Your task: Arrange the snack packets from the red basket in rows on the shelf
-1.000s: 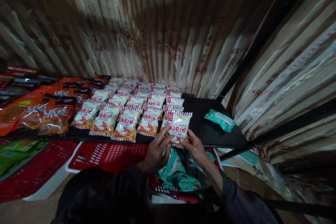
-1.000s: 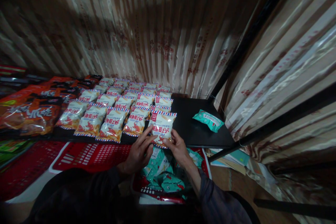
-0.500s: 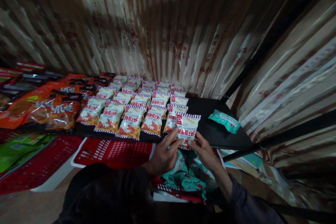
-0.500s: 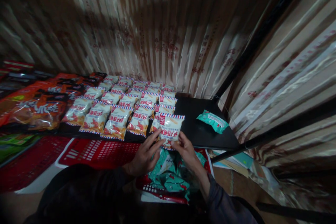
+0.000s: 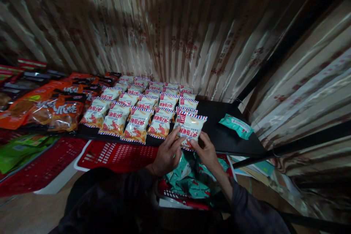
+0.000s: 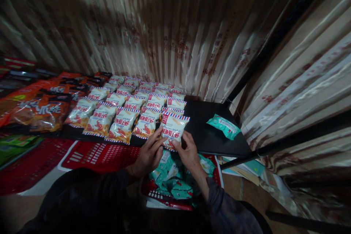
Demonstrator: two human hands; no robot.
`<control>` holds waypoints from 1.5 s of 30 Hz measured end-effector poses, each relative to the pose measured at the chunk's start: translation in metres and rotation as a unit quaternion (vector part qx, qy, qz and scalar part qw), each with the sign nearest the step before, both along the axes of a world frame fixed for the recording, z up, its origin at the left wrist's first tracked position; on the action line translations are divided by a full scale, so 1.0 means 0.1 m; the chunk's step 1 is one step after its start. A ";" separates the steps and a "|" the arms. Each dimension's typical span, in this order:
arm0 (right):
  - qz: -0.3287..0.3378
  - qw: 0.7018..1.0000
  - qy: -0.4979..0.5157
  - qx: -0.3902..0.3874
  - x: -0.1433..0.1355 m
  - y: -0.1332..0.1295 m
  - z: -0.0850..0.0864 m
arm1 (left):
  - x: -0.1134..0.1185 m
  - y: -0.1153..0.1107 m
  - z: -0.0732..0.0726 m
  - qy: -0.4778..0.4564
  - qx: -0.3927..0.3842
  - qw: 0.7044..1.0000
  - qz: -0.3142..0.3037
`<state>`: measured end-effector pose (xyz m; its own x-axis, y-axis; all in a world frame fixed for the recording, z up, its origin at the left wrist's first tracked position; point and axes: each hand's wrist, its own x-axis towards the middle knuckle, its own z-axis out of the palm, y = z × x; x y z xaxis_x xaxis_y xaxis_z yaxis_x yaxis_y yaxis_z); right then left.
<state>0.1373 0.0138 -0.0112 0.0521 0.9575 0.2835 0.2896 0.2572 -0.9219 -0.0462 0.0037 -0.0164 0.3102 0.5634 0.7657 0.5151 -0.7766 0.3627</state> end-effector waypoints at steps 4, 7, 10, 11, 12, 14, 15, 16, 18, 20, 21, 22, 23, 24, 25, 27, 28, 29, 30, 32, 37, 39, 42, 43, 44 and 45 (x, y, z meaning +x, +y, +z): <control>-0.011 0.999 -0.036 0.013 0.02 0.00 -0.04 | 0.01 -0.02 -0.01 -0.004 -0.025 1.000 0.011; -0.004 0.999 -0.034 0.011 0.01 0.00 -0.04 | 0.02 -0.03 -0.02 -0.014 -0.040 0.999 0.014; -0.010 0.999 -0.034 0.018 -0.01 -0.01 -0.02 | 0.02 -0.04 -0.02 -0.020 -0.044 0.999 0.012; -0.013 0.999 -0.036 0.019 -0.01 -0.02 -0.02 | 0.02 -0.04 -0.02 -0.020 -0.044 0.999 0.012; -0.016 0.999 -0.038 0.019 -0.02 -0.02 -0.03 | 0.02 -0.05 -0.02 -0.019 -0.044 0.999 0.013; -0.021 0.999 -0.045 0.019 -0.03 -0.02 -0.05 | 0.00 -0.05 -0.02 -0.017 -0.044 0.999 0.012; -0.024 0.998 -0.050 0.019 -0.03 -0.02 -0.06 | -0.01 -0.05 -0.03 -0.016 -0.044 0.999 0.012; -0.026 0.998 -0.054 0.019 -0.04 -0.02 -0.08 | -0.02 -0.04 -0.04 -0.016 -0.044 0.999 0.013; -0.030 0.997 -0.064 0.022 -0.05 -0.01 -0.13 | -0.03 -0.04 -0.06 -0.016 -0.043 0.999 0.015; -0.037 0.996 -0.080 0.031 -0.06 -0.01 -0.15 | -0.05 -0.03 -0.08 -0.018 -0.041 0.999 0.018; -0.043 0.994 -0.093 0.038 -0.06 -0.01 -0.16 | -0.05 -0.03 -0.08 -0.019 -0.040 0.999 0.018; -0.049 0.992 -0.109 0.046 -0.07 -0.01 -0.15 | -0.06 -0.03 -0.09 -0.021 -0.040 0.999 0.018; -0.054 0.989 -0.126 0.055 -0.07 -0.02 -0.15 | -0.06 -0.04 -0.09 -0.023 -0.042 0.999 0.018; -0.057 0.986 -0.142 0.062 -0.08 -0.03 -0.13 | -0.07 -0.04 -0.09 -0.023 -0.045 0.999 0.019; -0.058 0.984 -0.156 0.067 -0.08 -0.03 -0.12 | -0.08 -0.05 -0.09 -0.023 -0.049 0.998 0.020; -0.057 0.982 -0.168 0.069 -0.10 -0.05 -0.11 | -0.09 -0.07 -0.10 -0.021 -0.057 0.998 0.024; -0.055 0.982 -0.166 0.065 -0.11 -0.05 -0.11 | -0.10 -0.07 -0.11 -0.020 -0.060 0.998 0.025; -0.053 0.984 -0.161 0.059 -0.11 -0.05 -0.12 | -0.11 -0.08 -0.12 -0.020 -0.062 0.998 0.025; -0.051 0.986 -0.152 0.050 -0.12 -0.04 -0.14 | -0.11 -0.08 -0.13 -0.021 -0.065 0.997 0.025; -0.051 0.990 -0.130 0.032 -0.13 -0.03 -0.16 | -0.11 -0.08 -0.15 -0.025 -0.071 0.997 0.023; -0.029 0.996 -0.081 0.021 -0.13 0.02 -0.14 | -0.10 -0.06 -0.11 -0.043 -0.071 0.996 0.019; -0.012 0.998 -0.060 0.021 -0.14 0.05 -0.10 | -0.09 -0.04 -0.08 -0.048 -0.073 0.996 0.017; -0.001 0.999 -0.035 0.005 -0.17 0.08 -0.07 | -0.07 0.01 -0.08 -0.061 -0.085 0.994 0.026; 0.001 1.000 -0.029 -0.001 -0.18 0.09 -0.07 | -0.07 0.03 -0.08 -0.064 -0.089 0.993 0.032; 0.003 1.000 -0.022 -0.004 -0.20 0.10 -0.07 | -0.06 0.04 -0.10 -0.064 -0.093 0.993 0.037; 0.004 1.000 -0.016 -0.005 -0.21 0.11 -0.07 | -0.05 0.06 -0.11 -0.063 -0.095 0.993 0.040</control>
<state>0.1164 0.0245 -0.0177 0.0347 0.9608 0.2751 0.3166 0.2505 -0.9149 -0.0515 0.0092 -0.0279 0.1672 0.7199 0.6737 0.5141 -0.6467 0.5635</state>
